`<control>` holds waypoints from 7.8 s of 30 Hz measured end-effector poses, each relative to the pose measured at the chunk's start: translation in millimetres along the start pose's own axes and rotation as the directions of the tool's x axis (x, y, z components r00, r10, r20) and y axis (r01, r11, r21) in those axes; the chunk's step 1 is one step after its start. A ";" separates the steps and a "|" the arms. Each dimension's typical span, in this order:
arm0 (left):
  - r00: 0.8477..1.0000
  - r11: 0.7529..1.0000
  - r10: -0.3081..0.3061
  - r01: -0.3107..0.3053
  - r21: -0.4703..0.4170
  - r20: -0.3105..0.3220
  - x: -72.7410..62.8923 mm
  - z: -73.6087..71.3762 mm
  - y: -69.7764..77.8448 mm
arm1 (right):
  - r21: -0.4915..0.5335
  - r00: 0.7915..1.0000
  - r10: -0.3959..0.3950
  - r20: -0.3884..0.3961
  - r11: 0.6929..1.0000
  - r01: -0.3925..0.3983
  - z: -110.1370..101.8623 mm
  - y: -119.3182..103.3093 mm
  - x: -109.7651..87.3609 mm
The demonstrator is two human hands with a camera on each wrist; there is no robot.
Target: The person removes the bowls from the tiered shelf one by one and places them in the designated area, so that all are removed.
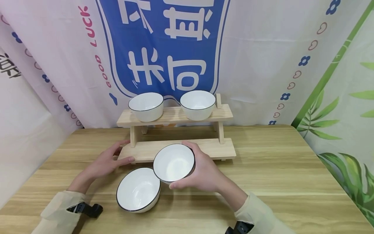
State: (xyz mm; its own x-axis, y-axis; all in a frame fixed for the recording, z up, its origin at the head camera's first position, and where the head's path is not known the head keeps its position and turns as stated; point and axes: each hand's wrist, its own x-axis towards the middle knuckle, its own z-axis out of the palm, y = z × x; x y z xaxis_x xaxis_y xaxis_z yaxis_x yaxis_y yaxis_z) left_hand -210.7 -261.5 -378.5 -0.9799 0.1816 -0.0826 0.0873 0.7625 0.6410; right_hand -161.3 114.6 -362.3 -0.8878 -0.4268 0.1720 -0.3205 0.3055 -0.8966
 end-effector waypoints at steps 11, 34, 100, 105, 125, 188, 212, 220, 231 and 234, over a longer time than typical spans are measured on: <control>1.000 1.000 0.000 0.000 -0.005 0.002 1.0 0.7 1.1 | -0.043 0.997 0.013 0.070 0.999 -0.010 -13.8 11.8 -17.7; 1.000 1.000 0.006 -0.006 -0.005 -0.009 2.0 1.3 -0.9 | -0.099 0.977 0.015 0.211 0.995 0.006 -15.9 23.3 -18.6; 1.000 1.000 0.005 -0.005 -0.005 -0.004 2.6 1.1 -2.4 | -0.113 0.996 -0.062 0.065 0.991 0.069 -16.4 -2.2 -6.1; 1.000 1.000 0.001 -0.001 0.007 -0.005 3.7 1.4 -1.9 | -0.138 0.987 -0.125 -0.100 0.984 0.111 -27.2 -3.5 -0.2; 1.000 1.000 0.005 -0.005 0.004 -0.010 0.7 0.7 -3.0 | -0.065 0.905 0.101 -0.413 0.988 -0.140 -80.5 -26.1 62.0; 1.000 1.000 -0.006 0.006 -0.005 -0.012 0.8 0.8 -5.2 | -0.102 0.972 0.095 -0.215 0.988 -0.119 -99.5 -23.4 -12.2; 1.000 1.000 0.008 -0.008 -0.018 -0.007 1.0 0.1 -5.8 | -0.293 0.996 0.011 -0.084 0.955 -0.035 -104.4 25.5 -68.5; 1.000 1.000 0.006 -0.006 -0.024 -0.003 -0.1 -0.3 -5.2 | -0.336 0.997 0.025 -0.073 0.941 -0.048 -100.1 35.2 -78.4; 1.000 1.000 0.006 -0.006 -0.017 -0.005 -0.5 -0.5 -4.5 | -0.282 0.999 0.019 -0.026 0.959 -0.025 -95.0 47.3 -86.8; 1.000 1.000 0.002 -0.002 -0.016 -0.003 -0.3 -0.4 -4.5 | -0.276 1.000 0.020 -0.015 0.961 -0.023 -96.0 47.6 -87.0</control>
State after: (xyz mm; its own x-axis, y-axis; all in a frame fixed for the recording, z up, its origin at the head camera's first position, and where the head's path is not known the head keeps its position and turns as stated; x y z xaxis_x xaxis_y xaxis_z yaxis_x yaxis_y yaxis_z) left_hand -210.8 -265.2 -381.0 -0.9803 0.1807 -0.0791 0.0860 0.7523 0.6531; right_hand -131.0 247.9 -380.8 -0.8988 -0.4081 0.1601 -0.3786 0.5384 -0.7529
